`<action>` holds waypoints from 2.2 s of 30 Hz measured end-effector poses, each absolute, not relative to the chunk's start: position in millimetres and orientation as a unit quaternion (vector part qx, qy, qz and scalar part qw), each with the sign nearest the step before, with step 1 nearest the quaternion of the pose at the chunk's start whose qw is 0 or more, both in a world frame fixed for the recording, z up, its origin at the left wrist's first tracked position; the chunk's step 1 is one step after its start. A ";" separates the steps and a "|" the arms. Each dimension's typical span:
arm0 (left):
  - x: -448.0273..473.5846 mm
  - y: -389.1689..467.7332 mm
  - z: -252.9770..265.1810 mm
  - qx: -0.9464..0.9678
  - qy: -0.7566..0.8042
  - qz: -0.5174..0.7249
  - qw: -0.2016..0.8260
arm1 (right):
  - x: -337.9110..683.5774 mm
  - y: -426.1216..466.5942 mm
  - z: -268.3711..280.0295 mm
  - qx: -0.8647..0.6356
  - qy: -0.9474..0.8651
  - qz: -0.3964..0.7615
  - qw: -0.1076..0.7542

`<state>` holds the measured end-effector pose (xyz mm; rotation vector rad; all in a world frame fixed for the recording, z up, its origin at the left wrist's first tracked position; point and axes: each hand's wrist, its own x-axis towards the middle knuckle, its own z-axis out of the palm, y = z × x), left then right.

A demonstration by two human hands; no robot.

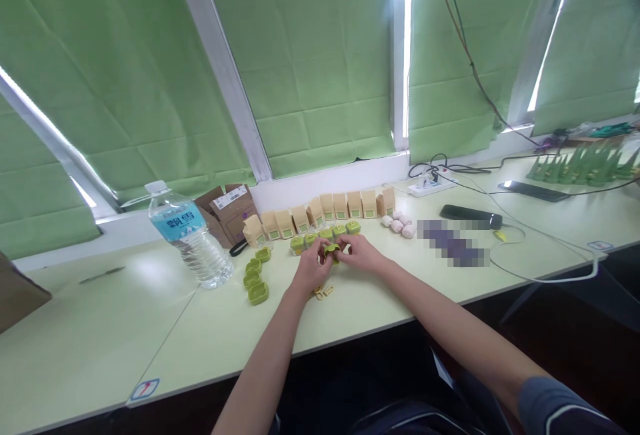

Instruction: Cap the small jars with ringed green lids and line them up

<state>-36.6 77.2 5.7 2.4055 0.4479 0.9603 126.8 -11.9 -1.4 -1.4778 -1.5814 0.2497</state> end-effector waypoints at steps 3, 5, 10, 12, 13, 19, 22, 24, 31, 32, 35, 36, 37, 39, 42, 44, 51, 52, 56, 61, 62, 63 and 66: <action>-36.4 77.6 5.0 0.885 0.168 0.351 0.256 | 126.2 -12.1 -0.8 -0.605 -0.645 0.099 0.457; -36.4 77.8 4.8 0.885 0.170 0.348 0.257 | 125.8 -12.5 -0.6 -0.606 -0.646 0.098 0.455; -36.8 77.5 5.1 0.886 0.170 0.347 0.256 | 125.6 -12.9 -0.8 -0.607 -0.644 0.097 0.455; -36.9 77.3 5.3 0.886 0.169 0.348 0.255 | 126.0 -12.3 -1.2 -0.603 -0.646 0.100 0.457; -36.9 77.2 5.4 0.886 0.170 0.348 0.253 | 126.3 -12.1 -1.3 -0.601 -0.647 0.102 0.457; -36.0 78.1 5.4 0.885 0.172 0.358 0.245 | 127.5 -11.2 -2.3 -0.601 -0.651 0.099 0.453; -35.1 79.2 4.3 0.883 0.174 0.362 0.244 | 127.8 -10.6 -3.1 -0.605 -0.651 0.091 0.449; -34.8 79.9 3.6 0.882 0.174 0.363 0.244 | 127.9 -10.3 -3.6 -0.606 -0.650 0.092 0.449; -37.2 79.3 6.5 0.887 0.157 0.358 0.246 | 128.8 -10.7 -2.2 -0.614 -0.626 0.086 0.474; -37.9 79.1 7.0 0.889 0.152 0.356 0.246 | 129.1 -11.1 -1.5 -0.618 -0.619 0.082 0.478; -39.2 78.9 6.9 0.893 0.132 0.355 0.244 | 130.0 -12.1 0.4 -0.630 -0.596 0.072 0.493; -39.1 79.1 6.4 0.893 0.127 0.357 0.243 | 130.2 -12.2 0.8 -0.632 -0.588 0.070 0.500; -38.8 79.4 5.6 0.893 0.124 0.359 0.241 | 130.4 -12.2 1.0 -0.633 -0.582 0.068 0.506; -37.4 80.2 3.9 0.892 0.123 0.364 0.238 | 130.4 -12.0 1.0 -0.629 -0.581 0.072 0.512; -35.2 81.8 2.4 0.889 0.131 0.372 0.232 | 129.6 -12.0 1.2 -0.620 -0.592 0.087 0.507; -34.5 82.5 2.7 0.887 0.133 0.379 0.228 | 128.7 -13.0 2.3 -0.615 -0.599 0.096 0.504; -37.4 85.6 7.0 0.858 0.187 0.435 0.197 | 126.9 -19.6 8.5 -0.596 -0.609 0.136 0.506; -38.0 86.9 7.1 0.851 0.200 0.446 0.190 | 127.0 -19.9 8.0 -0.602 -0.614 0.133 0.492; -39.5 93.0 5.9 0.829 0.243 0.475 0.166 | 128.2 -17.9 1.4 -0.622 -0.659 0.122 0.404; -39.4 96.9 3.8 0.822 0.261 0.482 0.156 | 128.8 -15.1 -4.4 -0.634 -0.674 0.103 0.365; -39.3 97.2 3.5 0.822 0.262 0.480 0.155 | 128.8 -15.0 -4.3 -0.637 -0.670 0.099 0.368; -39.2 97.3 3.3 0.824 0.262 0.478 0.154 | 128.8 -15.0 -4.1 -0.640 -0.667 0.096 0.369; -38.8 97.3 3.0 0.829 0.261 0.473 0.147 | 129.1 -15.0 -3.8 -0.647 -0.662 0.087 0.368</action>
